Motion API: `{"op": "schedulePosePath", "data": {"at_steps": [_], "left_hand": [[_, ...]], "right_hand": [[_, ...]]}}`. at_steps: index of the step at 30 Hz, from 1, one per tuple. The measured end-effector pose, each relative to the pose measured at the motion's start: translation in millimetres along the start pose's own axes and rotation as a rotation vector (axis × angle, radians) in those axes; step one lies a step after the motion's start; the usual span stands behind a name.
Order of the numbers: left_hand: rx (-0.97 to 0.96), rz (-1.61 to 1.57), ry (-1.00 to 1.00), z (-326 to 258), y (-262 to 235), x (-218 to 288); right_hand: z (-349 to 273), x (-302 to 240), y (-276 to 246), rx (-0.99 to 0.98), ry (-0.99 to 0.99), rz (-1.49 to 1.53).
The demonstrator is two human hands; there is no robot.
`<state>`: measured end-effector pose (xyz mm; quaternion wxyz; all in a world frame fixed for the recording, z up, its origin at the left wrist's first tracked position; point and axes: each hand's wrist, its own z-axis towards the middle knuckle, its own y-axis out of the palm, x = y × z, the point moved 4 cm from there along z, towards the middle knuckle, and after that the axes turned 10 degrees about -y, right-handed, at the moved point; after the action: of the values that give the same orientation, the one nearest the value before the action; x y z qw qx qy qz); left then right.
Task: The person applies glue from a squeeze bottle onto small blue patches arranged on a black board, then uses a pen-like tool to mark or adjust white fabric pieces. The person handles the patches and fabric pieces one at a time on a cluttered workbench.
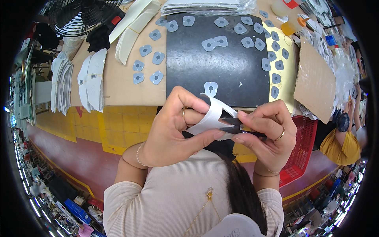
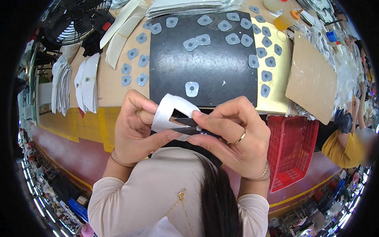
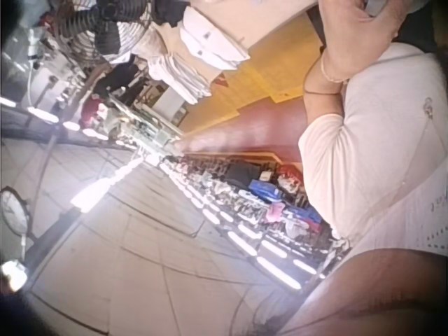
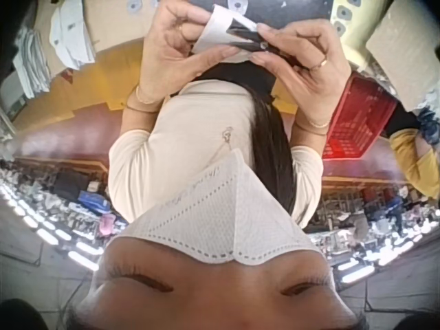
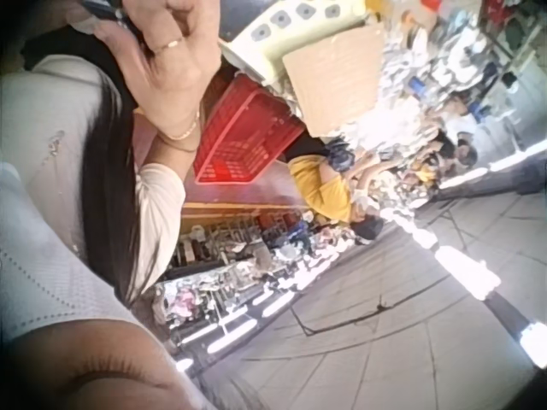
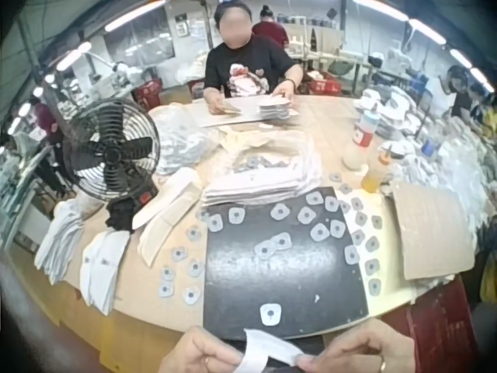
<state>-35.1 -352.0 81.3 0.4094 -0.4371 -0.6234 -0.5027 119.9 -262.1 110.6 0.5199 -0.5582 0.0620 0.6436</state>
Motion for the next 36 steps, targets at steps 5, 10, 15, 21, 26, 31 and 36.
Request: {"op": "schedulePosePath", "data": {"at_steps": [5,10,15,21,26,31,36], "left_hand": [[-0.002,-0.065,-0.053,0.3,1.4,-3.4],[-0.025,-0.066,-0.074,1.0,3.7,-1.5],[-0.023,-0.026,-0.063,1.0,3.3,-3.1],[0.005,0.064,-0.049,2.5,3.8,0.1],[0.004,0.096,-0.068,2.1,2.9,-1.3],[-0.004,0.105,-0.094,2.8,4.6,0.6],[0.006,0.094,-0.115,2.7,4.8,0.1]], "right_hand": [[-2.1,-1.9,-1.2,0.009,-0.017,-0.003],[-5.6,-1.5,-3.3,0.035,-0.057,-0.011],[-5.5,-0.5,-6.3,0.040,-0.064,-0.020],[-3.2,-0.5,-6.7,0.044,-0.116,-0.036],[-3.3,-2.3,-7.5,0.054,-0.170,-0.036],[-5.4,-1.2,-7.5,0.069,-0.150,-0.022],[-3.1,-4.3,-7.3,0.043,-0.122,-0.034]]}}
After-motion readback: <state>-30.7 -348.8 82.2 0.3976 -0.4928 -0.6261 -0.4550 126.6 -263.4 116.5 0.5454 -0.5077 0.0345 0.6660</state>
